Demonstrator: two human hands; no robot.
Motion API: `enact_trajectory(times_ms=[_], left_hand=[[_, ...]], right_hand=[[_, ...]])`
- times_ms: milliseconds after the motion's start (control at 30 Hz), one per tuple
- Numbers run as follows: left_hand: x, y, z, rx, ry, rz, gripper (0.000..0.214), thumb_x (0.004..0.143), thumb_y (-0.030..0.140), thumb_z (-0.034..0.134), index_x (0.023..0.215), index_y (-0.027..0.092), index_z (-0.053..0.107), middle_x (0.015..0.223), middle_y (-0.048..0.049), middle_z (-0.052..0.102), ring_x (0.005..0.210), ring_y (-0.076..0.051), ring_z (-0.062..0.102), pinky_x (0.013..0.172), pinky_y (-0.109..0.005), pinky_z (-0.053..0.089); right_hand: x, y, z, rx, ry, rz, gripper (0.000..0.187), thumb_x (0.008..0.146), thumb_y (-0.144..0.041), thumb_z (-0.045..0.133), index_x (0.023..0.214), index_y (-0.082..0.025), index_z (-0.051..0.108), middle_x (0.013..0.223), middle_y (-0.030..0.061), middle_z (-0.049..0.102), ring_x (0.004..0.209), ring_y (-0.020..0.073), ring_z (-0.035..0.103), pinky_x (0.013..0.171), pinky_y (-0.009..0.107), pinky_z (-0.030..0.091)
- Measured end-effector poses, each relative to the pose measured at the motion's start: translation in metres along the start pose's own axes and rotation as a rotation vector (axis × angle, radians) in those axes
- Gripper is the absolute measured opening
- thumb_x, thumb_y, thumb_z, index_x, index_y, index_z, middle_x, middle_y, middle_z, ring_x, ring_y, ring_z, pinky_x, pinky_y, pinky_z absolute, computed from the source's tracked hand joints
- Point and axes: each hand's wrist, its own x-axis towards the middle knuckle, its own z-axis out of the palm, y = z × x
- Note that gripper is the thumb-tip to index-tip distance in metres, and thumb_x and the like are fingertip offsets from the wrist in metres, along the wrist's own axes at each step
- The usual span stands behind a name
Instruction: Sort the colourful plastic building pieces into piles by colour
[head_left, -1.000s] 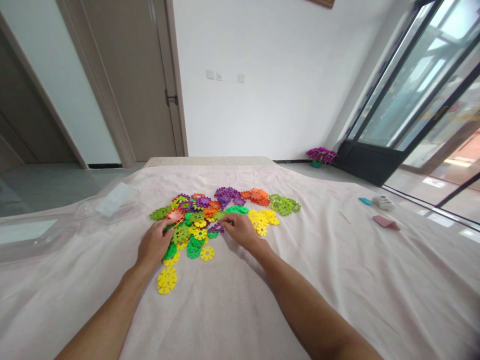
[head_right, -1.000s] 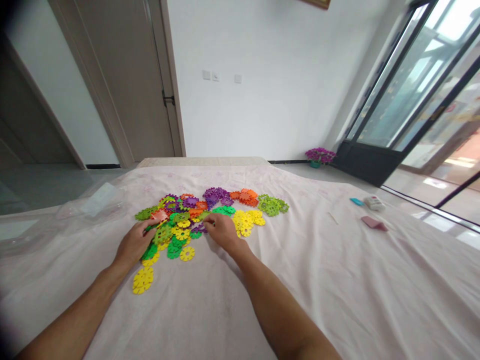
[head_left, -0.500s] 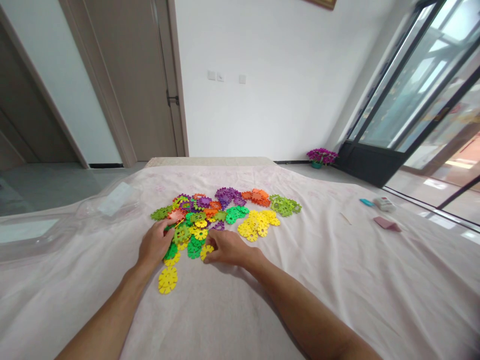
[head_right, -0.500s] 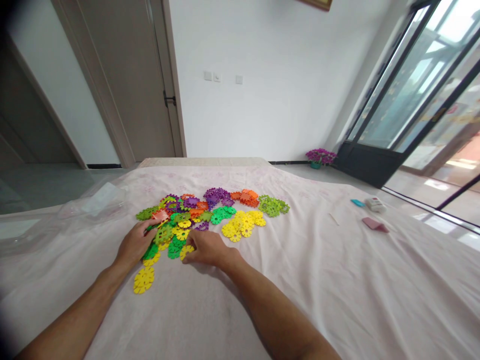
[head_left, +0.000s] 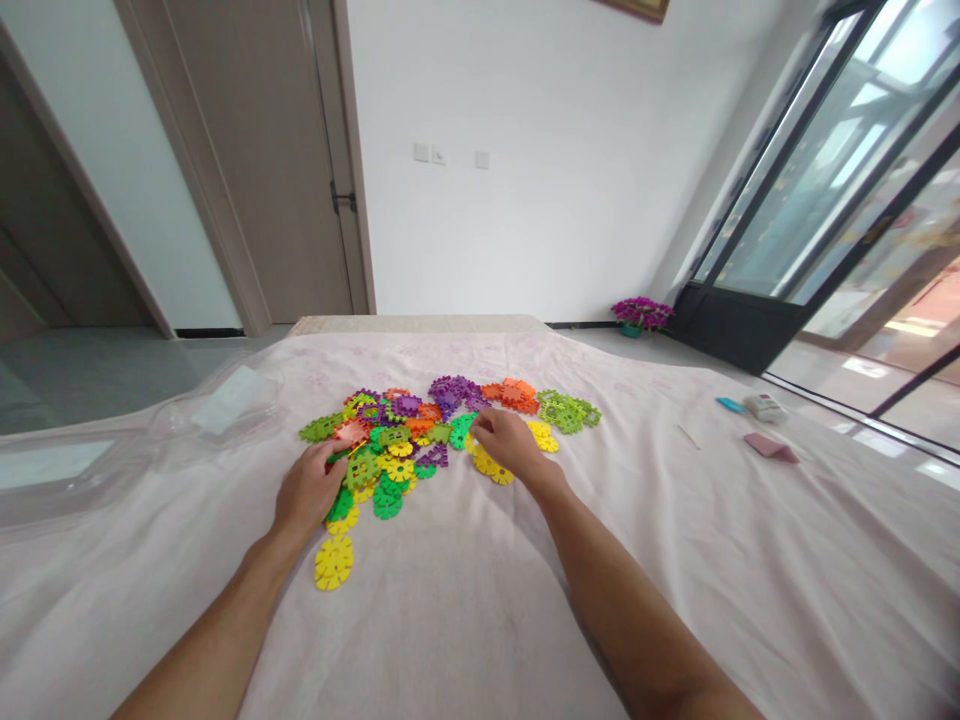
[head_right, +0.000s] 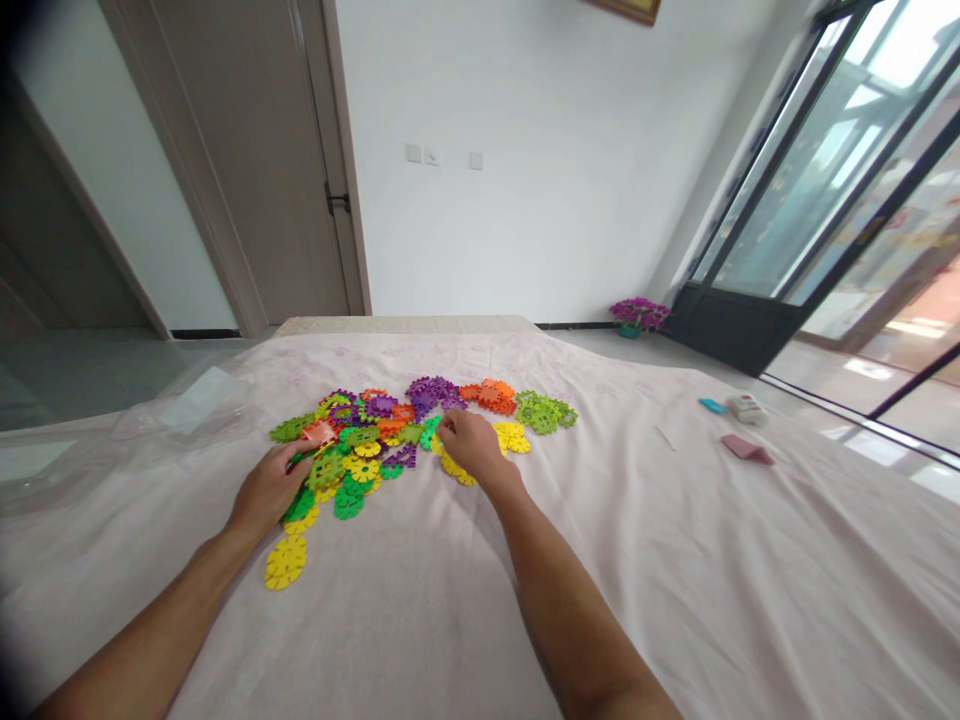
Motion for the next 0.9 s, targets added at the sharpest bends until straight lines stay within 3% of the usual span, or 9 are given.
enact_trajectory(times_ms=[133, 233, 400, 600, 700, 800, 900], left_hand=[[0.0, 0.001, 0.0, -0.002, 0.003, -0.004, 0.04, 0.089, 0.035, 0.047, 0.119, 0.024, 0.07, 0.129, -0.0064, 0.066, 0.121, -0.024, 0.061, 0.104, -0.035, 0.046], [0.0, 0.001, 0.0, -0.008, 0.0, 0.003, 0.041, 0.089, 0.035, 0.046, 0.12, 0.023, 0.07, 0.129, -0.0067, 0.066, 0.121, -0.025, 0.061, 0.104, -0.036, 0.046], [0.001, -0.002, 0.0, -0.033, 0.003, -0.014, 0.04, 0.088, 0.036, 0.047, 0.118, 0.024, 0.07, 0.128, -0.0065, 0.066, 0.119, -0.025, 0.061, 0.104, -0.037, 0.046], [0.002, -0.004, -0.001, -0.145, 0.002, -0.043, 0.038, 0.086, 0.036, 0.05, 0.115, 0.023, 0.071, 0.125, -0.0054, 0.068, 0.117, -0.023, 0.062, 0.104, -0.035, 0.046], [0.002, -0.005, -0.002, -0.201, 0.002, -0.045, 0.038, 0.085, 0.036, 0.05, 0.114, 0.022, 0.071, 0.124, -0.0055, 0.069, 0.116, -0.023, 0.063, 0.105, -0.035, 0.046], [0.002, -0.006, -0.002, -0.241, -0.013, -0.032, 0.041, 0.085, 0.037, 0.05, 0.116, 0.02, 0.07, 0.126, -0.0067, 0.068, 0.119, -0.023, 0.061, 0.107, -0.036, 0.044], [0.003, -0.007, -0.001, -0.244, -0.019, -0.043, 0.041, 0.086, 0.037, 0.049, 0.118, 0.021, 0.069, 0.127, -0.0072, 0.067, 0.119, -0.024, 0.061, 0.107, -0.038, 0.044]], right_hand=[[0.002, 0.014, -0.017, -0.131, 0.084, 0.138, 0.018, 0.09, -0.021, 0.054, 0.086, -0.019, 0.072, 0.09, 0.0062, 0.072, 0.083, 0.0185, 0.062, 0.064, 0.026, 0.032], [0.002, 0.01, -0.016, -0.108, 0.103, 0.09, 0.019, 0.09, -0.019, 0.053, 0.087, -0.019, 0.072, 0.094, 0.0062, 0.072, 0.087, 0.0184, 0.062, 0.066, 0.026, 0.033], [-0.009, -0.027, 0.009, 0.024, -0.043, -0.208, 0.017, 0.09, -0.017, 0.055, 0.087, -0.02, 0.072, 0.088, 0.0031, 0.071, 0.082, 0.0159, 0.06, 0.068, 0.025, 0.034], [-0.046, -0.081, 0.045, 0.019, -0.208, -0.657, 0.014, 0.094, -0.02, 0.056, 0.1, -0.02, 0.069, 0.101, 0.0058, 0.07, 0.094, 0.0183, 0.061, 0.08, 0.027, 0.042], [-0.065, -0.098, 0.058, 0.02, -0.242, -0.852, 0.03, 0.097, -0.033, 0.058, 0.123, -0.02, 0.062, 0.125, 0.0092, 0.066, 0.111, 0.0214, 0.059, 0.094, 0.032, 0.043], [-0.079, -0.108, 0.066, -0.017, -0.26, -0.988, 0.051, 0.098, -0.05, 0.055, 0.139, -0.019, 0.05, 0.15, 0.0113, 0.05, 0.132, 0.0242, 0.048, 0.108, 0.037, 0.038], [-0.084, -0.113, 0.072, -0.091, -0.242, -1.06, 0.057, 0.1, -0.054, 0.05, 0.144, -0.019, 0.045, 0.155, 0.0115, 0.044, 0.142, 0.0261, 0.036, 0.115, 0.042, 0.032]])
